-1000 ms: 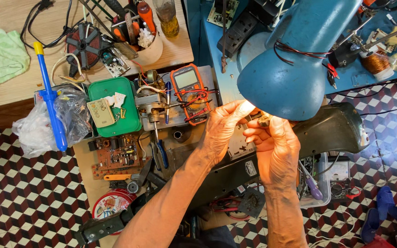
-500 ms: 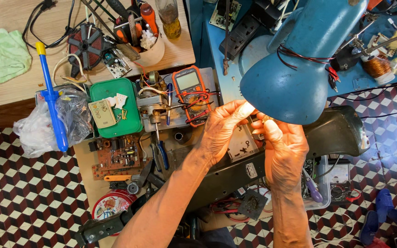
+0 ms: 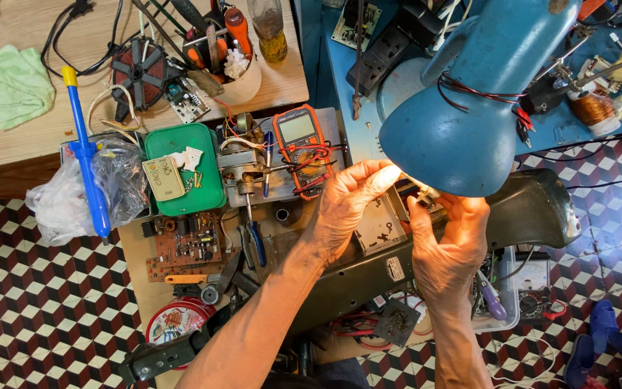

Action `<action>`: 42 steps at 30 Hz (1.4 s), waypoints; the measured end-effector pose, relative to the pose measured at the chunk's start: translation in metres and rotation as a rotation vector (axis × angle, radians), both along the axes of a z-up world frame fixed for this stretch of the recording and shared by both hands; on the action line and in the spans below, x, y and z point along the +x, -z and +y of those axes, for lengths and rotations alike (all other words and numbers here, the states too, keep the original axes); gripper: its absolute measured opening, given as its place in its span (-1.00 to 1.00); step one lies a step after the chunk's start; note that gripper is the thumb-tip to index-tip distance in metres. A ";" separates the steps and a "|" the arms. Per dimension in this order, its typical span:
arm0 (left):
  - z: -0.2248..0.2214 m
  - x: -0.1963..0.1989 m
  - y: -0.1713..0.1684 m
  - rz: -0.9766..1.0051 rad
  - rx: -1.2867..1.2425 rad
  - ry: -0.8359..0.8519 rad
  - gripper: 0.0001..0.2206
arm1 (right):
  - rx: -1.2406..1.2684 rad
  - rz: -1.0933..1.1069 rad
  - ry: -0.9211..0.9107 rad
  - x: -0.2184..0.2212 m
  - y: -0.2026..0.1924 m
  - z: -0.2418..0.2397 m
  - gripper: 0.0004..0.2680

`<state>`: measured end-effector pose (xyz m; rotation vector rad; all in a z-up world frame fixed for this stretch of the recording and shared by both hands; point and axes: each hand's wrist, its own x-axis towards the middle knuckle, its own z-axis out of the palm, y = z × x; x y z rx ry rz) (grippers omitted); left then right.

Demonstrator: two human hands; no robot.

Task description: The person disassembles a dark green plastic housing using a screwdriver and a cordless drill, removes screws, and separates the casing. They then attach the housing to a long metal frame and inspect a small internal component under a work lamp.

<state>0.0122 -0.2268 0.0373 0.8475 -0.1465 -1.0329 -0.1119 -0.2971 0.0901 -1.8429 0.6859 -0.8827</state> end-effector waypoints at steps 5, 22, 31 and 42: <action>0.008 0.003 -0.013 -0.169 0.066 0.013 -0.83 | -0.333 0.176 0.071 -0.007 0.002 -0.002 -0.71; 0.017 0.006 -0.051 -0.419 0.097 0.075 -0.81 | -0.621 0.110 -0.005 -0.022 0.012 -0.019 -0.64; 0.018 0.006 -0.067 -0.373 0.056 0.112 -0.81 | -0.500 0.065 0.047 -0.028 0.018 -0.016 -0.60; 0.015 0.001 -0.062 -0.206 0.001 0.079 -0.79 | -0.400 0.129 0.096 -0.022 0.008 -0.003 -0.63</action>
